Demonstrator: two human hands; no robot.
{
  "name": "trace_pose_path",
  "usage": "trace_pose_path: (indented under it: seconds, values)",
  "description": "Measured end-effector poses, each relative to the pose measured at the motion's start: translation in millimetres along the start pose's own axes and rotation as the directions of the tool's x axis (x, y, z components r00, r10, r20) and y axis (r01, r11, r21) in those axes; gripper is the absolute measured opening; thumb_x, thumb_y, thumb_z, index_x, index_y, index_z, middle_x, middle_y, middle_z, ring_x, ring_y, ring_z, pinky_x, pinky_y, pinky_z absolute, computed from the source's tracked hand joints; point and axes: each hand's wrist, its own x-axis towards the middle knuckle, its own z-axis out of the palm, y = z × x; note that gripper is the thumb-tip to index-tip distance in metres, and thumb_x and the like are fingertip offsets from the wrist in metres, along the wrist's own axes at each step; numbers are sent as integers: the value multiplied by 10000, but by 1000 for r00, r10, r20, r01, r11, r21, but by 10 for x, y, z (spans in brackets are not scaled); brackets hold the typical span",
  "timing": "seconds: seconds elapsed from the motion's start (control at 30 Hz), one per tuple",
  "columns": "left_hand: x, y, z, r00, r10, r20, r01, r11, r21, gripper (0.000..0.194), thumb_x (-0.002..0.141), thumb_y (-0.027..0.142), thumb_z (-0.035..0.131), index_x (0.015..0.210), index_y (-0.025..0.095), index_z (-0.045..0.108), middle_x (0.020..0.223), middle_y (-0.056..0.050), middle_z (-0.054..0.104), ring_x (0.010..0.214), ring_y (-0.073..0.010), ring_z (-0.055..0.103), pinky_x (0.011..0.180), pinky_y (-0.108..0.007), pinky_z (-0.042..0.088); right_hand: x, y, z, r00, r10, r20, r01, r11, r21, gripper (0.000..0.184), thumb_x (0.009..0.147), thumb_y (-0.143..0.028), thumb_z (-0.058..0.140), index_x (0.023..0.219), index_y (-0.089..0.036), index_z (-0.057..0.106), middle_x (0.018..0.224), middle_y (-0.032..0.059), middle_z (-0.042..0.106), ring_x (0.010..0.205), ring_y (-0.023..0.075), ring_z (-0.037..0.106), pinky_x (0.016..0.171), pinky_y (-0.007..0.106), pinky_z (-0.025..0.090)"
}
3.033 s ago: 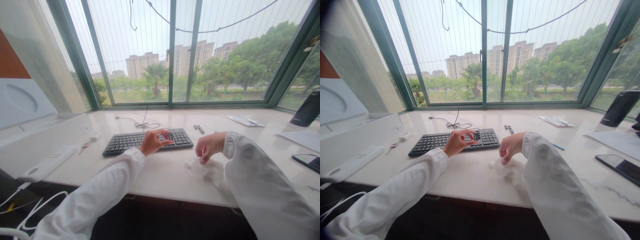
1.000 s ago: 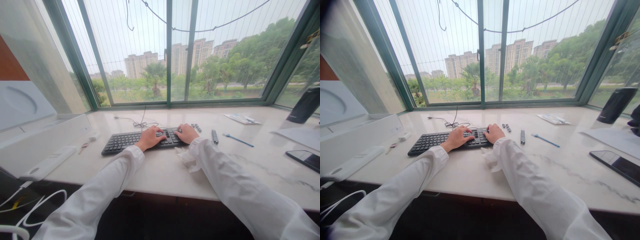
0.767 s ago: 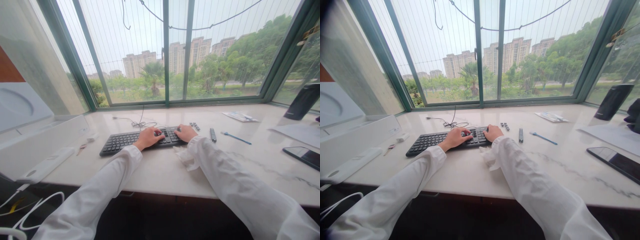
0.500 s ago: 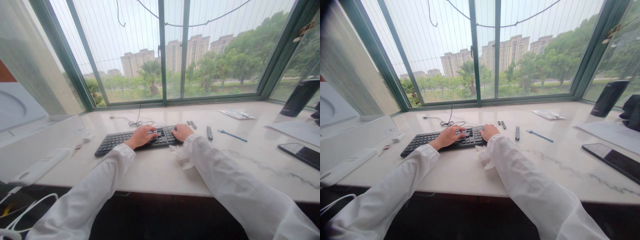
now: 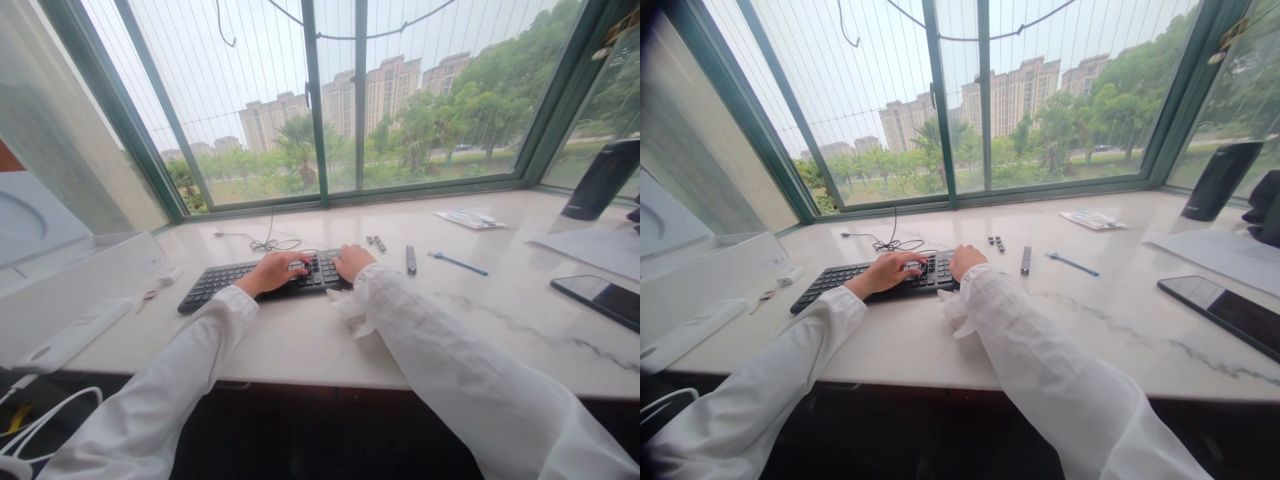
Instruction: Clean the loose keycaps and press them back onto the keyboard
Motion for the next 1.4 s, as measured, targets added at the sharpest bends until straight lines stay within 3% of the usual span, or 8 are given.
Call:
trace_pose_path:
  seconds: [0.17,0.33,0.5,0.67,0.83,0.97,1.4]
  values:
    - [-6,-3,39,995,-100,-26,96,989,-112,423,851,476,561,1227,288,610,1058,15,721,600,-104,562,658,-243,469,-17,-18,-17,1000,8,5,-8,1000,26,414,907,-394,446,1148,-92,598,1151,209,619,1026,294,617,807,351,469]
    - [-7,-25,83,986,-160,-39,146,959,-244,425,841,445,566,1203,230,622,1053,-31,723,532,-81,491,591,-243,461,-28,-29,-21,1000,0,4,0,999,33,412,915,-377,443,1174,-91,587,1164,210,608,1043,294,611,822,359,473]
    - [-11,-20,76,986,-154,-60,133,955,-267,404,824,463,586,1116,202,689,1055,-61,722,695,-139,613,648,-256,482,-41,-38,-33,1000,0,8,0,999,47,407,912,-376,449,1182,-104,586,1165,201,609,1053,291,609,832,361,480]
    - [-29,-32,58,986,-156,-63,148,982,-117,343,838,475,584,1045,248,736,853,-12,755,577,-124,573,594,-245,453,-50,-43,-52,1000,9,15,-10,998,61,399,908,-379,454,1174,-114,589,1179,205,603,1062,286,606,838,357,483]
    - [-17,-71,72,994,-62,-85,58,997,-51,277,860,445,578,1030,299,740,1033,12,740,792,-160,681,721,-255,500,-56,-51,-56,1000,12,20,-13,998,65,399,910,-373,452,1180,-112,585,1174,201,604,1064,289,607,843,364,486]
    - [-10,-79,83,996,-36,-82,35,999,-11,261,867,438,575,1025,313,740,1072,32,726,994,-190,678,837,-275,515,-59,-53,-53,1000,7,16,-8,998,61,399,910,-367,454,1188,-110,581,1175,197,604,1068,289,606,847,364,485]
    - [-31,155,-65,999,-6,39,0,989,145,324,886,270,497,1140,336,688,1188,39,672,1069,-212,651,872,-318,526,-54,-40,-54,1000,8,21,-10,998,69,395,911,-374,451,1176,-114,587,1175,208,606,1071,288,605,840,360,471]
